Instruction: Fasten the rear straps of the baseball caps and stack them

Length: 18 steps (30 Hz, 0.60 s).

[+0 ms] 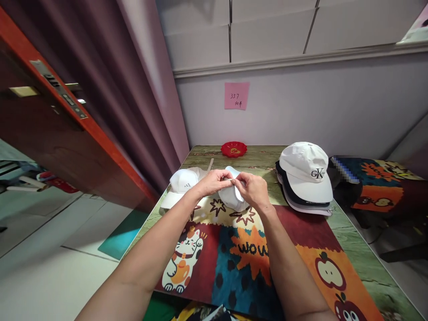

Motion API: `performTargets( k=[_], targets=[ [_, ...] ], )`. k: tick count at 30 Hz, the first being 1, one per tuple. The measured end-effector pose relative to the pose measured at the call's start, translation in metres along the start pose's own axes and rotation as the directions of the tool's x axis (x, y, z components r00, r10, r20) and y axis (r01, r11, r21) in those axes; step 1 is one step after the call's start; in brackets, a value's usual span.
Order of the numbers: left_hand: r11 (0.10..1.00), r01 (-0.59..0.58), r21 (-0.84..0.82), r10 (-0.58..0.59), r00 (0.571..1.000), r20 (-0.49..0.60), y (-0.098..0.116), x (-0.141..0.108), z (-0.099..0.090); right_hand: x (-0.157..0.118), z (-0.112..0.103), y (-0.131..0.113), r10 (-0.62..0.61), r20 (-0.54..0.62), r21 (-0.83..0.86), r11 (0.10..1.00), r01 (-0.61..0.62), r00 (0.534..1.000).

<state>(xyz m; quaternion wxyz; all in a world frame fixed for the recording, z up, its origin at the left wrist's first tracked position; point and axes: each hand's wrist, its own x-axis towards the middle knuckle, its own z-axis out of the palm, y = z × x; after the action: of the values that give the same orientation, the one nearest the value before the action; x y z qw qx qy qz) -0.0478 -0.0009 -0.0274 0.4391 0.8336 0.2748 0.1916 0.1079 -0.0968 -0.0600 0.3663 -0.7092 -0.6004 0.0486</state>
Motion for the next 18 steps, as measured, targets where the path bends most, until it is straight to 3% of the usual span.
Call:
performTargets(
  k=[3, 6, 9, 11, 14, 18],
  targets=[
    [0.998, -0.003, 0.060, 0.004, 1.000, -0.011, -0.001, 0.000, -0.004, -0.003, -0.002, 0.004, 0.033, 0.010, 0.071, 0.997, -0.033, 0.999],
    [0.998, 0.045, 0.048, -0.045, 0.999, -0.002, -0.004, 0.002, -0.010, -0.005, -0.015, 0.020, 0.001, 0.164, 0.169, 0.985, -0.029, 0.986],
    [0.999, -0.019, -0.038, 0.019, 1.000, -0.008, 0.000, 0.004, -0.020, -0.005, -0.037, 0.039, -0.035, 0.344, 0.297, 0.952, -0.074, 0.938],
    [0.989, -0.052, -0.140, 0.056, 0.998, 0.022, 0.009, 0.005, -0.028, -0.002, -0.052, 0.047, -0.094, 0.423, 0.452, 0.884, -0.121, 0.901],
    [0.948, 0.002, -0.318, 0.031, 0.995, 0.097, 0.027, 0.006, -0.041, 0.007, -0.068, 0.047, -0.129, 0.400, 0.652, 0.736, -0.183, 0.907],
    [0.841, 0.068, -0.537, -0.029, 0.996, 0.081, 0.042, 0.006, -0.048, 0.027, -0.074, 0.034, -0.058, 0.302, 0.784, 0.583, -0.213, 0.952]
  ],
)
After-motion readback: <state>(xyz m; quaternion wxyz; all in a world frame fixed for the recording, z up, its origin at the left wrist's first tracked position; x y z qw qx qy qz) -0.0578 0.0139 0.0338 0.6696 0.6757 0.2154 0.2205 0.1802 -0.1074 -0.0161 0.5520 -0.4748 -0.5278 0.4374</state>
